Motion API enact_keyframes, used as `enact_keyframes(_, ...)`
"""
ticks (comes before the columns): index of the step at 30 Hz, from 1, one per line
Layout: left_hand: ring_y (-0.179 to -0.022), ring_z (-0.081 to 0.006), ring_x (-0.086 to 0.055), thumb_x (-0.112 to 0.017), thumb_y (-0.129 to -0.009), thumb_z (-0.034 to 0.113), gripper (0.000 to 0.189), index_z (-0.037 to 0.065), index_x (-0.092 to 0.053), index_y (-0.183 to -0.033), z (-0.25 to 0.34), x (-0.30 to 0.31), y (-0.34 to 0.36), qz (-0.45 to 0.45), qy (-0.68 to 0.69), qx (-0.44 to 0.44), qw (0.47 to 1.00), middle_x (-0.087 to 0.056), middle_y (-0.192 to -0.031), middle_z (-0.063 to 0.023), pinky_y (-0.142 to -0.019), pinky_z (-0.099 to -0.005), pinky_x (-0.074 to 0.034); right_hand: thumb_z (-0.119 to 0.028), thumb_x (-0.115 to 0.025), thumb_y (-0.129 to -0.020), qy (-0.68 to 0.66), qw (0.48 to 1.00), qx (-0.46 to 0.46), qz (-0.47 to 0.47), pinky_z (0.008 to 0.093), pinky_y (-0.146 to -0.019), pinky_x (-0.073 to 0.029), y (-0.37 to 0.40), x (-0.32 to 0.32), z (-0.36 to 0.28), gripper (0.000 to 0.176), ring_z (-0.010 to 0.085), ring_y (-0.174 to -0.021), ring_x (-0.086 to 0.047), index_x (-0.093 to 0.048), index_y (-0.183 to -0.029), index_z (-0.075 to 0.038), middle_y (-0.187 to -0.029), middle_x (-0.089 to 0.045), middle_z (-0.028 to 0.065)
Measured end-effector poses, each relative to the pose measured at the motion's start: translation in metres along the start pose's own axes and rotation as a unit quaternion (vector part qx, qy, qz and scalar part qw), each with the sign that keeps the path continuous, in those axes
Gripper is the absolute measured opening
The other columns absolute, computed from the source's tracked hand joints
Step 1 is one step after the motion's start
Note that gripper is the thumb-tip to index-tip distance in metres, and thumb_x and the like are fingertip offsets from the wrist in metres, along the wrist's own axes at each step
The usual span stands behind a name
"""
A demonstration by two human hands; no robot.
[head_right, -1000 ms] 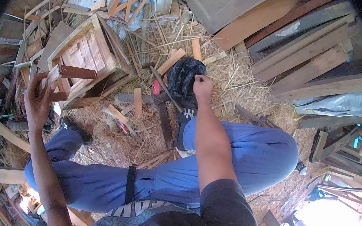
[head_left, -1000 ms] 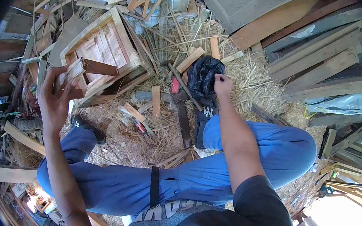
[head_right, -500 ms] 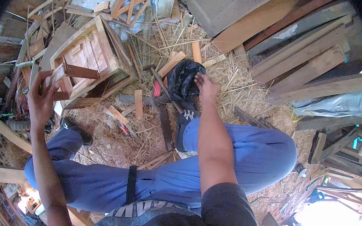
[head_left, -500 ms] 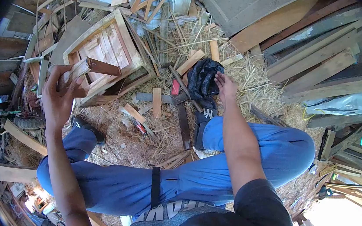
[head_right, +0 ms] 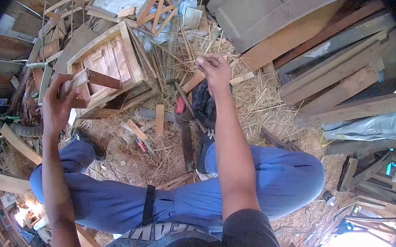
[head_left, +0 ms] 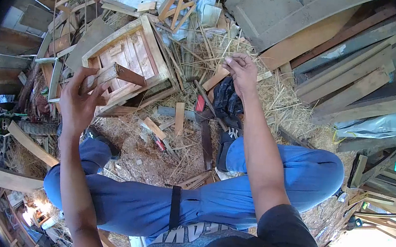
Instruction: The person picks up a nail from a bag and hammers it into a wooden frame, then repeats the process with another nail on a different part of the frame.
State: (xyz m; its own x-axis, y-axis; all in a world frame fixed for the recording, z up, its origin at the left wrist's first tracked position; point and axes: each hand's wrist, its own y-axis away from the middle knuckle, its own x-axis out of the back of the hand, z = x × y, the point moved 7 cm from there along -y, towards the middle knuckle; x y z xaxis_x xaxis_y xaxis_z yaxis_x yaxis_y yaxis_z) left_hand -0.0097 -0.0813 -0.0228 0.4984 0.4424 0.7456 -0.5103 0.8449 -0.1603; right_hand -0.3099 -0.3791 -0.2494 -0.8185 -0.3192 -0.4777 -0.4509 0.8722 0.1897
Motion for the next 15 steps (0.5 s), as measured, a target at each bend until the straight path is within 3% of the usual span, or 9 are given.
enact_keyframes(1, -0.074, -0.0150, -0.076, -0.079, -0.095, 0.004, 0.029, -0.001, -0.065, -0.120, -0.003, -0.001, 0.001, 0.006, 0.056, 0.037, 0.998, -0.072, -0.095, -0.0096, -0.057, -0.0283, -0.057, 0.005, -0.074, -0.096, 0.001, 1.000, 0.001, -0.003, 0.0351, -0.083, -0.065, 0.000, -0.006, -0.002, 0.019, 0.0217, -0.091, -0.075, -0.064, -0.111, 0.000, -0.103, -0.073, 0.0124)
enact_keyframes(6, -0.068, -0.0146, -0.075, -0.082, -0.093, 0.006, 0.031, 0.001, -0.066, -0.119, 0.005, 0.001, -0.001, 0.004, 0.038, 0.047, 0.998, -0.071, -0.086, -0.0099, -0.055, -0.0295, -0.054, 0.007, -0.076, -0.093, -0.003, 0.997, 0.038, -0.060, 0.0338, -0.084, -0.064, 0.004, -0.043, -0.022, 0.014, 0.0211, -0.090, -0.075, -0.067, -0.101, -0.001, -0.101, -0.074, 0.0112)
enact_keyframes(8, -0.062, -0.0166, -0.073, -0.084, -0.090, 0.008, 0.032, 0.002, -0.067, -0.116, 0.007, 0.002, -0.001, 0.001, 0.021, 0.028, 0.999, -0.071, -0.083, -0.0115, -0.059, -0.0320, -0.053, 0.007, -0.075, -0.094, -0.012, 0.995, 0.051, -0.080, 0.0340, -0.084, -0.064, 0.009, -0.061, -0.032, 0.013, 0.0210, -0.089, -0.075, -0.068, -0.100, 0.000, -0.101, -0.074, 0.0112)
enact_keyframes(9, -0.070, -0.0242, -0.075, -0.086, -0.088, 0.016, 0.033, 0.005, -0.069, -0.114, 0.002, 0.002, -0.001, 0.002, 0.001, 0.054, 0.999, -0.073, -0.089, -0.0138, -0.068, -0.0370, -0.055, 0.008, -0.075, -0.094, -0.022, 0.993, 0.062, -0.093, 0.0341, -0.084, -0.064, 0.011, -0.069, -0.034, 0.011, 0.0210, -0.089, -0.075, -0.069, -0.098, 0.000, -0.101, -0.074, 0.0113)
enact_keyframes(10, -0.070, -0.0242, -0.075, -0.086, -0.088, 0.016, 0.033, 0.005, -0.069, -0.114, -0.004, 0.003, 0.000, 0.010, 0.001, 0.057, 0.998, -0.073, -0.089, -0.0138, -0.068, -0.0370, -0.055, 0.008, -0.075, -0.094, -0.020, 0.993, 0.061, -0.102, 0.0341, -0.084, -0.064, 0.012, -0.076, -0.036, 0.011, 0.0210, -0.089, -0.075, -0.069, -0.098, 0.000, -0.101, -0.074, 0.0113)
enact_keyframes(12, -0.071, -0.0183, -0.075, -0.082, -0.093, 0.010, 0.037, 0.003, -0.066, -0.124, -0.001, 0.003, 0.000, 0.009, -0.077, -0.055, 0.996, -0.073, -0.098, -0.0120, -0.060, -0.0311, -0.057, 0.007, -0.073, -0.096, -0.018, 0.990, 0.049, -0.127, 0.0350, -0.089, -0.064, 0.015, -0.090, -0.039, 0.012, 0.0212, -0.095, -0.075, -0.070, -0.103, -0.001, -0.105, -0.075, 0.0121)
enact_keyframes(13, -0.076, -0.0227, -0.075, -0.086, -0.089, 0.016, 0.037, 0.006, -0.068, -0.120, 0.015, 0.009, 0.002, 0.045, -0.108, -0.108, 0.987, -0.074, -0.097, -0.0139, -0.065, -0.0362, -0.058, 0.007, -0.072, -0.096, -0.017, 0.988, 0.047, -0.144, 0.0357, -0.090, -0.065, 0.016, -0.096, -0.041, 0.015, 0.0222, -0.096, -0.075, -0.072, -0.110, 0.001, -0.107, -0.075, 0.0133)
enact_keyframes(15, -0.081, -0.0255, -0.075, -0.087, -0.088, 0.018, 0.038, 0.007, -0.068, -0.118, 0.016, 0.007, 0.001, 0.042, -0.101, -0.077, 0.991, -0.074, -0.098, -0.0141, -0.069, -0.0384, -0.058, 0.007, -0.072, -0.096, 0.000, 0.986, 0.046, -0.160, 0.0362, -0.091, -0.065, 0.019, -0.110, -0.046, 0.017, 0.0227, -0.097, -0.075, -0.072, -0.112, 0.002, -0.108, -0.075, 0.0140)
